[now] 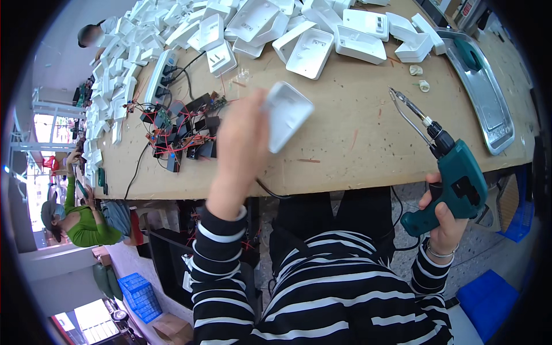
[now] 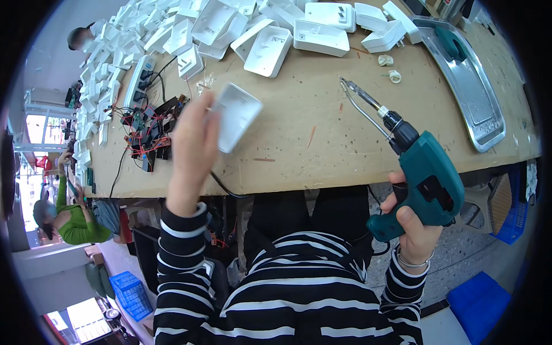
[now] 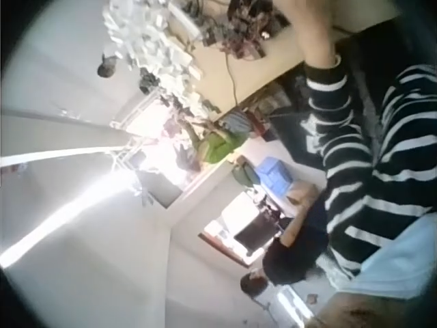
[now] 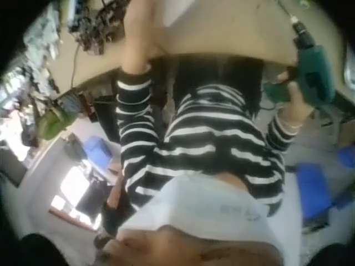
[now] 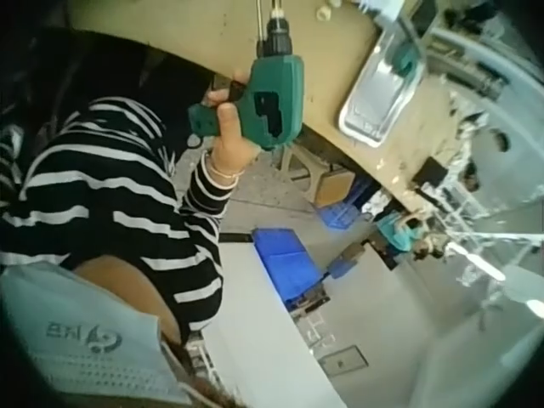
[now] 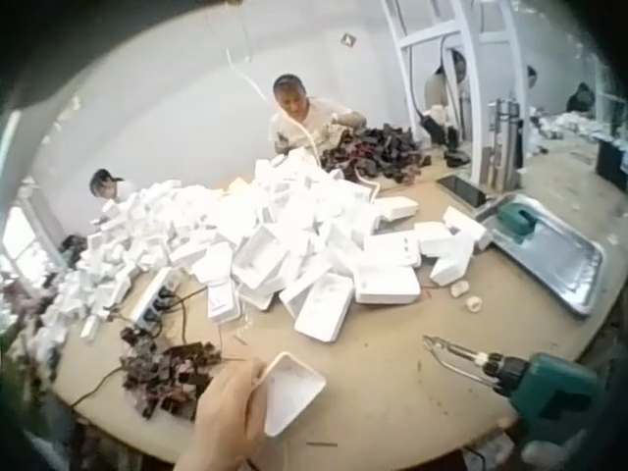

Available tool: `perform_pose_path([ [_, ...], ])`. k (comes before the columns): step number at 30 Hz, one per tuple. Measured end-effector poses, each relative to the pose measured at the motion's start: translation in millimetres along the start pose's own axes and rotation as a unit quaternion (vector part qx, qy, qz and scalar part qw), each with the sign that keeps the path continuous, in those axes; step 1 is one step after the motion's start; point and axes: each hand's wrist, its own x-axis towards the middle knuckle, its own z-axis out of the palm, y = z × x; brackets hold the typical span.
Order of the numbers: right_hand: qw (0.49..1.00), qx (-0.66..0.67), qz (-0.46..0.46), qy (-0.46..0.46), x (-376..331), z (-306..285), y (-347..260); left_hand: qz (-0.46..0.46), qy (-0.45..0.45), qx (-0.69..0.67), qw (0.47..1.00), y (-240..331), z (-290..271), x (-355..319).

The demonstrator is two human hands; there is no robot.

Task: Soldering electronic components into white plastic housings using a handheld soldering gun at a manual workstation.

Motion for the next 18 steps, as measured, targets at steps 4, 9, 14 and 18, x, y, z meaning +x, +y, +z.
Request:
perform_pose_path([
  [4, 1.0, 0.008, 0.0, -0.005, -5, 3, -4, 0.122, -0.002, -0.024, 0.992, 22, 21, -20],
  [9, 1.0, -0.007, -0.013, -0.013, -12, 8, -9, 0.089, 0.023, -0.068, 0.993, 22, 23, -26],
  [14, 1.0, -0.011, -0.014, -0.02, -15, 15, -14, 0.079, 0.042, -0.108, 0.99, 21, 20, -31],
  [18, 0.999, -0.007, -0.025, -0.03, -16, 14, -11, 0.043, 0.098, -0.035, 0.994, 12, -7, -50],
])
